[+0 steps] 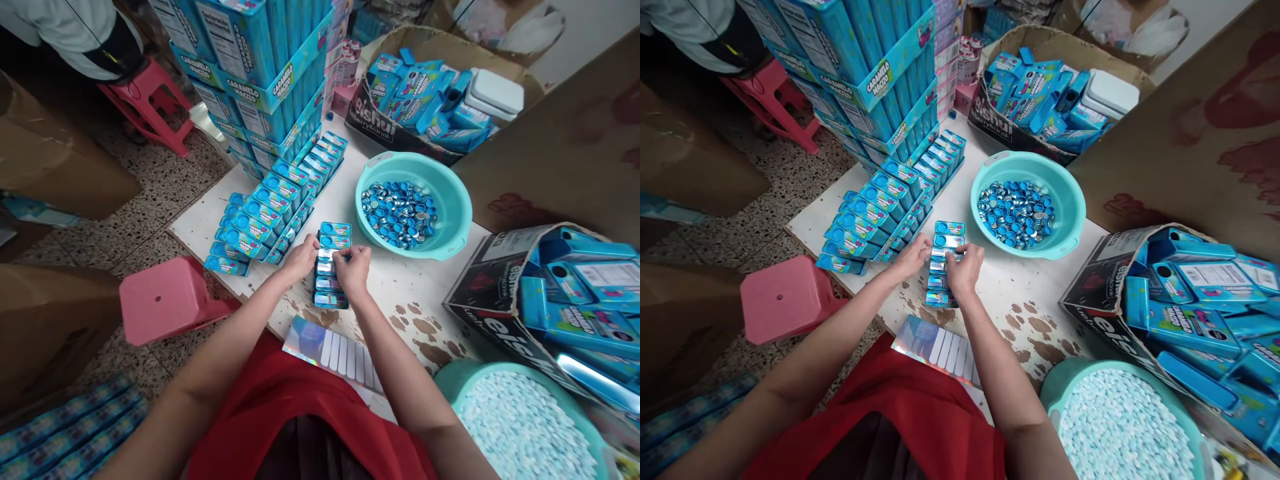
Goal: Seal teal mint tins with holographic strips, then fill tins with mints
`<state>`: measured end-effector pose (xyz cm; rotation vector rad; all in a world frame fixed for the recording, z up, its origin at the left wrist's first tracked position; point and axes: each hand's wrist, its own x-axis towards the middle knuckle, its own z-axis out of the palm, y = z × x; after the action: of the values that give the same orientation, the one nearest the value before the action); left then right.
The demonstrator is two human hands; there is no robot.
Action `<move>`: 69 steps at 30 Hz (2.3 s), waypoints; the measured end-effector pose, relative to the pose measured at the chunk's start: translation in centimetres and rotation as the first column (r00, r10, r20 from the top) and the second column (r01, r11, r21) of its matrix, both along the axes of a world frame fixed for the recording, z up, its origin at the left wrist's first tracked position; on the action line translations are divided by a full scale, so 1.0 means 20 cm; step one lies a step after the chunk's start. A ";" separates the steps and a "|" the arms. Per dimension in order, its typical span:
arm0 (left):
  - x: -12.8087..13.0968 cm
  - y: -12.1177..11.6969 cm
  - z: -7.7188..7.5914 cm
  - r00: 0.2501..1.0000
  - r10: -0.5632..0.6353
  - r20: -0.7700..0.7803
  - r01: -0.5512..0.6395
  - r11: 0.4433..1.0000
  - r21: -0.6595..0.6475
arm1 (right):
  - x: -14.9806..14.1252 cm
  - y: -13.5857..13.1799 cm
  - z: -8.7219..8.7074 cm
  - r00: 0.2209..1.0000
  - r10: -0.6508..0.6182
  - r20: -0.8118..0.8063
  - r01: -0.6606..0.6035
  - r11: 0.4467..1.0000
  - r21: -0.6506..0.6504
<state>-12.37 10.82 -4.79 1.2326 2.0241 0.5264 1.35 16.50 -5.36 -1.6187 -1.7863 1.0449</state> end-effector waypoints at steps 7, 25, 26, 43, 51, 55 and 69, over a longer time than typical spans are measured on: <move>0.09 -0.09 -0.04 0.968 0.231 0.100 -0.231 0.973 -0.015 | 0.03 -0.01 -0.04 0.988 -0.108 -0.109 0.095 0.988 -0.123; 0.32 -0.58 -0.09 0.963 -0.183 0.197 0.242 0.909 -0.338 | 0.49 -0.70 0.01 0.779 0.595 0.196 -0.600 0.799 -0.041; 0.33 -0.57 -0.09 0.967 -0.178 0.182 0.232 0.910 -0.344 | 0.49 -0.72 -0.01 0.739 0.626 0.250 -0.638 0.769 -0.040; 0.32 -0.57 0.10 0.963 0.031 0.268 -0.039 0.999 0.023 | 0.49 -0.40 0.43 0.926 0.309 -0.218 -0.359 0.899 -0.250; 0.36 -0.45 0.21 0.692 0.120 0.712 -0.172 0.985 0.001 | 0.35 -0.32 0.33 0.911 0.155 -0.383 -0.281 0.912 -0.298; 0.22 -0.32 0.13 0.779 0.134 0.613 -0.179 0.984 0.012 | 0.19 -0.22 0.23 0.956 0.082 -0.282 -0.140 0.971 -0.192; -0.05 0.11 0.00 0.990 0.139 0.032 -0.136 0.988 -0.069 | -0.10 0.11 -0.03 1.000 -0.023 -0.003 0.023 0.995 0.100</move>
<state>-13.30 13.04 -4.76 1.0417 2.0885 0.5385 -0.60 18.68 -5.86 -1.5739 -1.7859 0.9312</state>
